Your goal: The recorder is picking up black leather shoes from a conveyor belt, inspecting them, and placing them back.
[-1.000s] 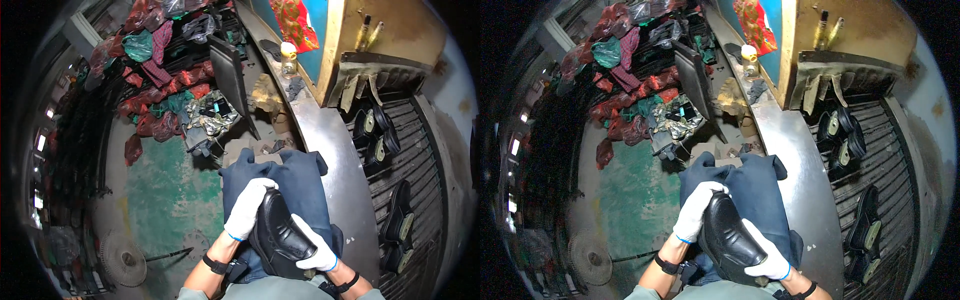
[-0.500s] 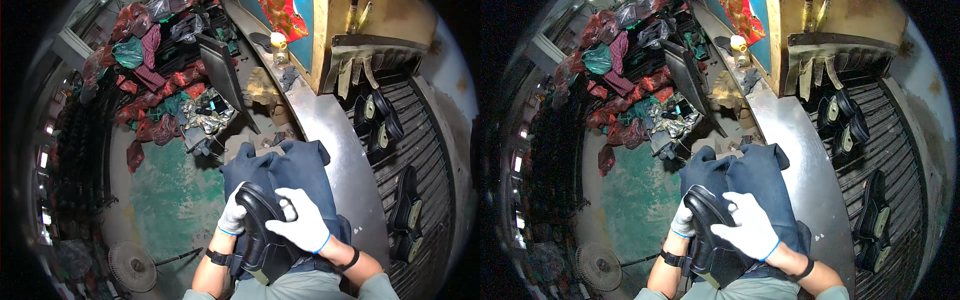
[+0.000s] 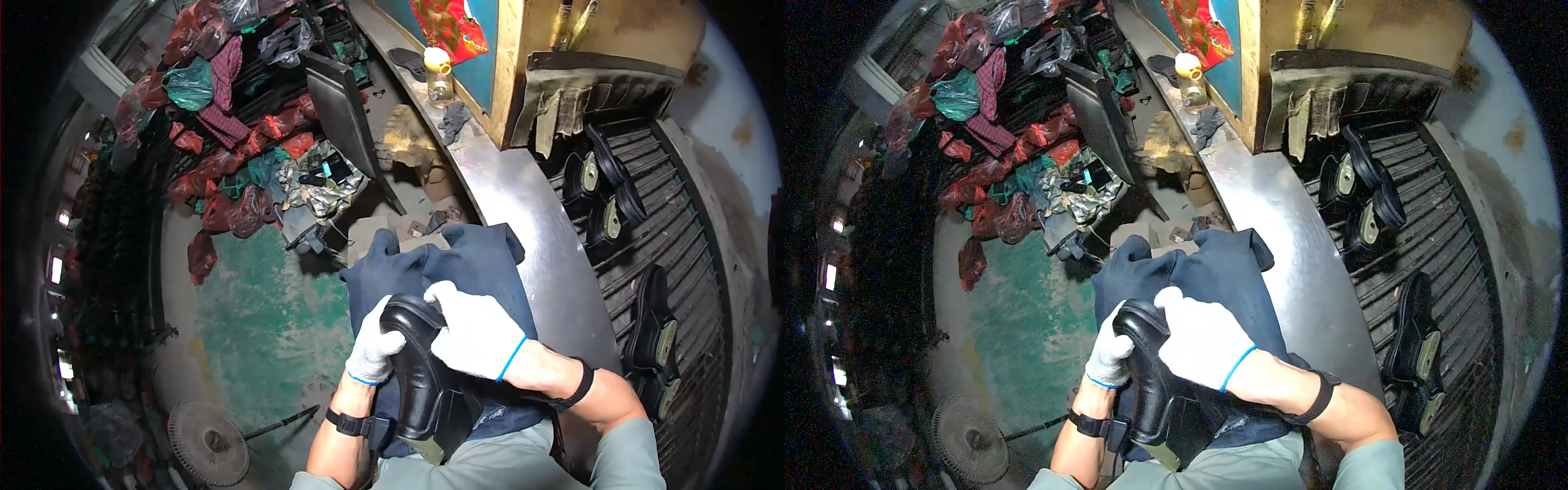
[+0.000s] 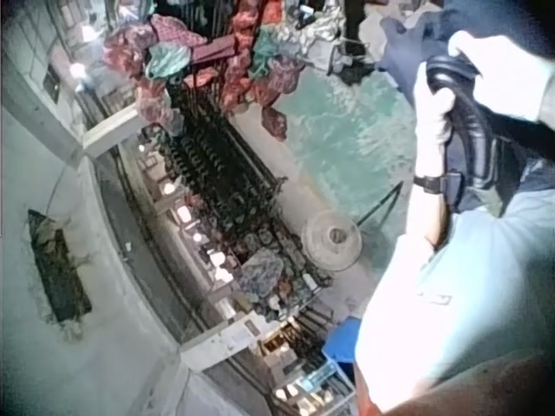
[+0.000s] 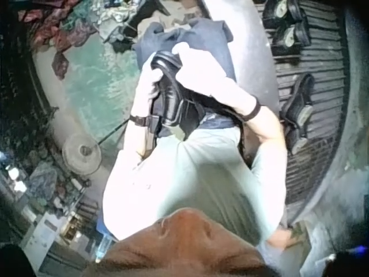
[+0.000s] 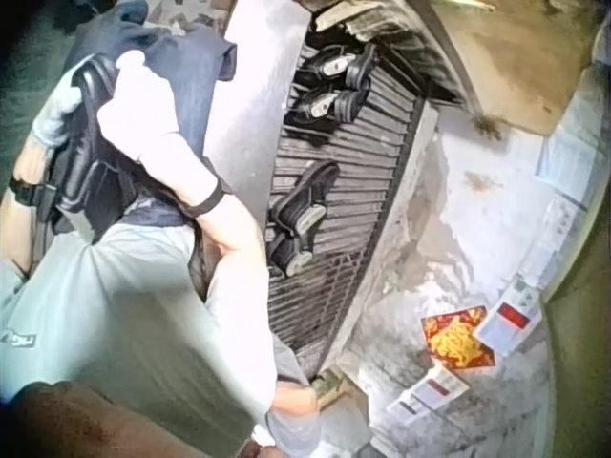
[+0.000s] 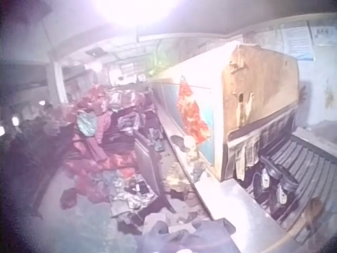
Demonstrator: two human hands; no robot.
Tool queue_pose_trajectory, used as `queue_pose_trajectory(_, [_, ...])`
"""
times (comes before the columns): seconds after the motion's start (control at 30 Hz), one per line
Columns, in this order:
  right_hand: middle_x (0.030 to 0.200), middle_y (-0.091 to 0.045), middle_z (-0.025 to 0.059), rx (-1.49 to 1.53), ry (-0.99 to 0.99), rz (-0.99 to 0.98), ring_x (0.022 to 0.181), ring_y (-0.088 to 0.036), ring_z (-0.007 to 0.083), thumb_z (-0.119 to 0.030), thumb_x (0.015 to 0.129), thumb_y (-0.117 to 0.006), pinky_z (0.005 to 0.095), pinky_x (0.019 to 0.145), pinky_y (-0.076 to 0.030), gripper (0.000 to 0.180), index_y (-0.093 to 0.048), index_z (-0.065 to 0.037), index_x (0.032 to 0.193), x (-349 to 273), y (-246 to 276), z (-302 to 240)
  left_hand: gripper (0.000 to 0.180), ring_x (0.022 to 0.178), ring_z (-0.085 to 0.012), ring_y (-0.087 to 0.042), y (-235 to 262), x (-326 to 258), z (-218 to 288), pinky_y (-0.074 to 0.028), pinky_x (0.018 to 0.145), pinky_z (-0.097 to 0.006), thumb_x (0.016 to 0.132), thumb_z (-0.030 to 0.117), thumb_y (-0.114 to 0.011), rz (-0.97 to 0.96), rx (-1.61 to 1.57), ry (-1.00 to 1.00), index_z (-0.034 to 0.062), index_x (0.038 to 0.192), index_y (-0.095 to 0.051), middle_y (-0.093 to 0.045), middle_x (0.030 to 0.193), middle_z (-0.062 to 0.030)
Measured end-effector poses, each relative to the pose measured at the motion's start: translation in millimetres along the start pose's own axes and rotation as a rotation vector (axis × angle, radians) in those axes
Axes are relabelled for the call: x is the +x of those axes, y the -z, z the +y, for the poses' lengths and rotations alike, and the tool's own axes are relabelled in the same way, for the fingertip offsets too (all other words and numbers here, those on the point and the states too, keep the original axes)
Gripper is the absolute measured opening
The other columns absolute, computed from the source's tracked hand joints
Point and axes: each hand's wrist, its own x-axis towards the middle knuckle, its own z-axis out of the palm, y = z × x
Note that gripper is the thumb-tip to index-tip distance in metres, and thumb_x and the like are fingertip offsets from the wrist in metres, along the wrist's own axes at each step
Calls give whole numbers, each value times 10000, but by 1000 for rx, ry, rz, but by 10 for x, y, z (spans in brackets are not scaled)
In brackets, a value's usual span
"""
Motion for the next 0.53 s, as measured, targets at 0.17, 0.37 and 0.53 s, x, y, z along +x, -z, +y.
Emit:
queue_pose_trajectory(0.17, [784, -704, 43, 825, -218, 22, 612, -660, 72, -19, 1060, -601, 246, 578, -530, 244, -662, -31, 1296, -28, -48, 265, 848, 1098, -186, -758, 25, -80, -15, -619, 1002, -355, 768, 479, -1019, -35, -83, 39, 19, 1383, -659, -772, 1227, -75])
queue_pose_trajectory(0.37, [995, -717, -4, 533, 10, 31, 856, -617, 39, -97, 994, -855, 236, 758, -532, 440, -702, -46, 1402, -204, -118, 257, 914, 1127, -190, -759, 18, -96, -5, -624, 1016, -363, 742, 524, -1037, 0, -91, 43, 16, 1392, -645, -771, 1250, -89])
queue_pose_trajectory(0.53, [1105, -726, 0, 486, -48, -104, 845, -601, 110, -304, 905, -957, 287, 818, -557, 607, -727, -96, 1427, -81, -91, 339, 921, 1142, -196, -756, 4, -83, -5, -618, 1035, -370, 747, 541, -1028, -17, -82, 55, 14, 1397, -643, -768, 1266, -95])
